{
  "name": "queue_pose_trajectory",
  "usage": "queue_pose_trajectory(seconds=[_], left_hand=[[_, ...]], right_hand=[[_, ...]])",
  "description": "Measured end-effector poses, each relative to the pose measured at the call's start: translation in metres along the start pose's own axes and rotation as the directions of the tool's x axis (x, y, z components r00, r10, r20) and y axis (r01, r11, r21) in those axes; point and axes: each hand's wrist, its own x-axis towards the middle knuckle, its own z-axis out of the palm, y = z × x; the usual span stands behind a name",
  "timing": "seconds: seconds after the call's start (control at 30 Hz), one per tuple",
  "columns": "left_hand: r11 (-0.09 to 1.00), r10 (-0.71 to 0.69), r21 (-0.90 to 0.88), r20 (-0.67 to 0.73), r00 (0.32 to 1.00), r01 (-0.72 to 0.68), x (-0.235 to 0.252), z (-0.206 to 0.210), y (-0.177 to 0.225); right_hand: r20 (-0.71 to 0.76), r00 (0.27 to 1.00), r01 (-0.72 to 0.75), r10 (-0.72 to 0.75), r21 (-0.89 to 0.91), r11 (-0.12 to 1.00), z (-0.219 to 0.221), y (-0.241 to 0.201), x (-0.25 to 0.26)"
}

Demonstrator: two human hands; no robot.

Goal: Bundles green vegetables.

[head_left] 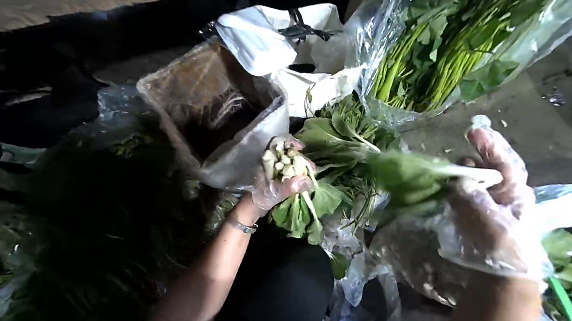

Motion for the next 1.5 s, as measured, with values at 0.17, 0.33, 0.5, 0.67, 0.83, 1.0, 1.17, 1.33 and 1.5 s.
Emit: queue_pose_trajectory(seconds=[0.17, 0.33, 0.5, 0.67, 0.83, 1.0, 1.17, 1.33, 1.5], left_hand=[[0.976, -0.206, 0.064, -0.06, 0.977, 0.21, -0.001, 0.039, 0.01], [0.809, -0.443, 0.364, -0.138, 0.886, 0.462, -0.001, 0.081, 0.045], [0.827, -0.548, 0.101, -0.076, 0.833, 0.553, -0.008, 0.072, 0.026], [0.899, -0.436, -0.029, 0.054, 0.899, 0.437, -0.013, 0.063, 0.017], [0.962, -0.245, -0.058, 0.24, 0.939, 0.266, -0.01, 0.06, 0.011], [0.99, -0.136, -0.018, 0.153, 0.979, 0.14, -0.012, 0.062, -0.003], [0.95, -0.028, 0.311, 0.095, 0.995, -0.003, -0.022, 0.071, 0.012], [0.959, -0.061, 0.283, 0.137, 0.989, 0.02, -0.028, 0.078, 0.02], [0.771, -0.291, 0.542, -0.168, 0.942, 0.335, -0.071, 0.072, 0.04]], right_hand=[[0.205, 0.975, -0.064, 0.083, -0.1, 0.993, 0.05, -0.054, -0.027], [-0.076, 0.993, 0.069, -0.09, -0.24, 0.968, 0.108, -0.019, -0.034], [-0.138, 0.985, 0.053, -0.102, -0.323, 0.945, 0.115, 0.01, -0.031], [-0.16, 0.958, 0.151, -0.238, -0.426, 0.892, 0.119, 0.02, -0.029], [-0.267, 0.941, 0.152, -0.206, -0.209, 0.966, 0.124, 0.023, -0.03], [-0.151, 0.987, 0.089, -0.061, 0.182, 0.979, 0.104, 0.016, -0.038], [-0.077, 0.984, 0.133, -0.16, -0.278, 0.951, 0.083, 0.005, -0.05], [-0.033, 0.934, 0.271, -0.355, -0.584, 0.766, 0.088, -0.023, -0.065], [0.038, 0.979, 0.163, -0.2, -0.731, 0.663, 0.104, -0.08, -0.066]])
